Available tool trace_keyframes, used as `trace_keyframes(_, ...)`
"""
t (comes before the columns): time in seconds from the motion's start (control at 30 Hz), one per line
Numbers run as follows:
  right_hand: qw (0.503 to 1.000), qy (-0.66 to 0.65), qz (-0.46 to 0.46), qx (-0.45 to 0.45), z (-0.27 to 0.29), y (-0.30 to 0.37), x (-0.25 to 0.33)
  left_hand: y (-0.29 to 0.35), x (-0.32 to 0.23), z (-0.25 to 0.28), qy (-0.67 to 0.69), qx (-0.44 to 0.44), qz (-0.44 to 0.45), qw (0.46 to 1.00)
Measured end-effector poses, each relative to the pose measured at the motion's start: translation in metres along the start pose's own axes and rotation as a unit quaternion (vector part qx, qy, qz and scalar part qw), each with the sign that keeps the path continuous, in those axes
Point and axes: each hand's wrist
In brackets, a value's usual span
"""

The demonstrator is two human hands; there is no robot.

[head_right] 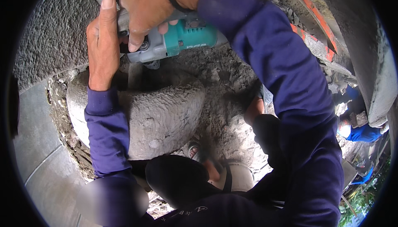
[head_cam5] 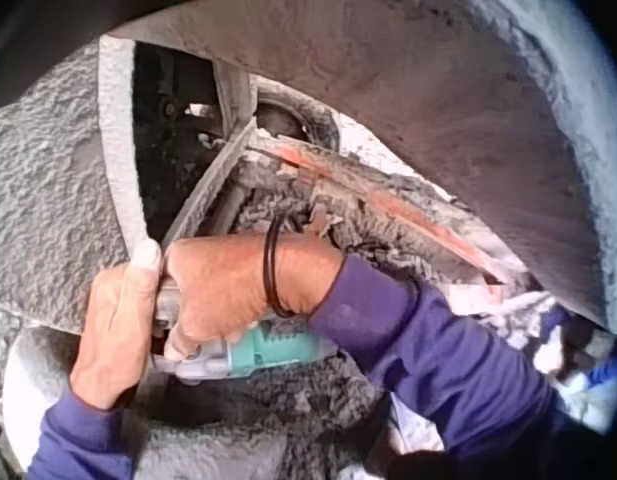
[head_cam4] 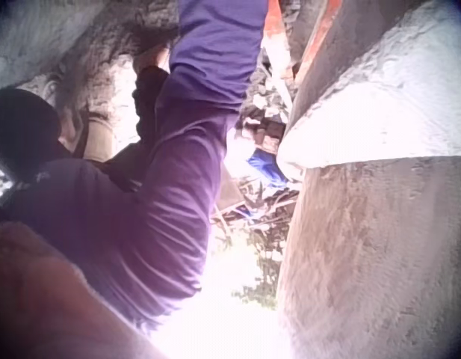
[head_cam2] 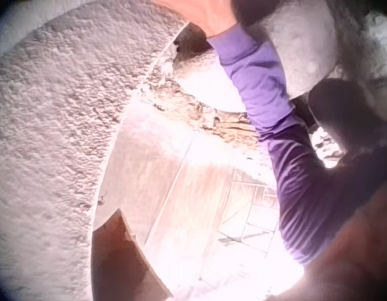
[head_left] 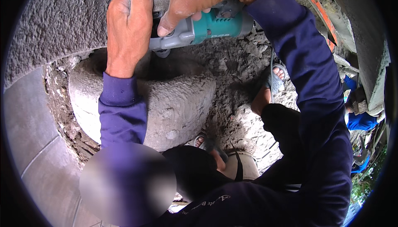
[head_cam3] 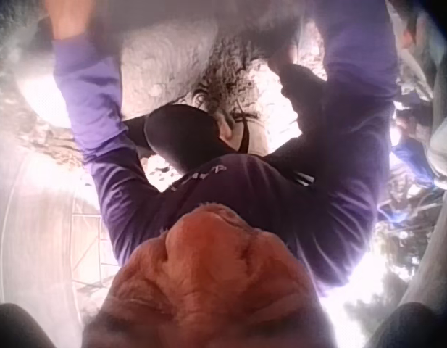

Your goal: The person kneels on the ground and uses a handheld angle grinder to smooth the surface of a large, curved stone object. They hold the stone steady with one hand while operating the tool with the other, repeatedly grinding the same area.

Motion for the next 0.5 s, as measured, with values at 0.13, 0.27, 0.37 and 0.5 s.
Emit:
trace_keyframes(0.13,0.999,-0.024,-0.019,0.027,0.003,0.000,0.001,0.001,-0.002,-0.001,-0.001,-0.001,-0.026,1.000)
trace_keyframes(0.27,0.998,0.035,0.045,0.011,-0.001,-0.016,-0.005,0.002,-0.005,-0.001,0.025,-0.020,0.005,0.999)
trace_keyframes(0.37,0.968,0.194,0.159,-0.011,-0.011,-0.043,-0.022,-0.004,-0.003,0.001,-0.001,-0.030,0.029,0.999)
trace_keyframes(0.5,0.993,0.098,-0.031,0.064,-0.003,-0.038,0.009,-0.003,0.017,0.017,0.024,-0.045,-0.016,0.999)
Point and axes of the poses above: each hand's wrist, its own y-axis away from the middle knuckle, its own z-axis out of the back of the hand, x = y × z, and after that the axes turned 4 degrees about y, right-handed
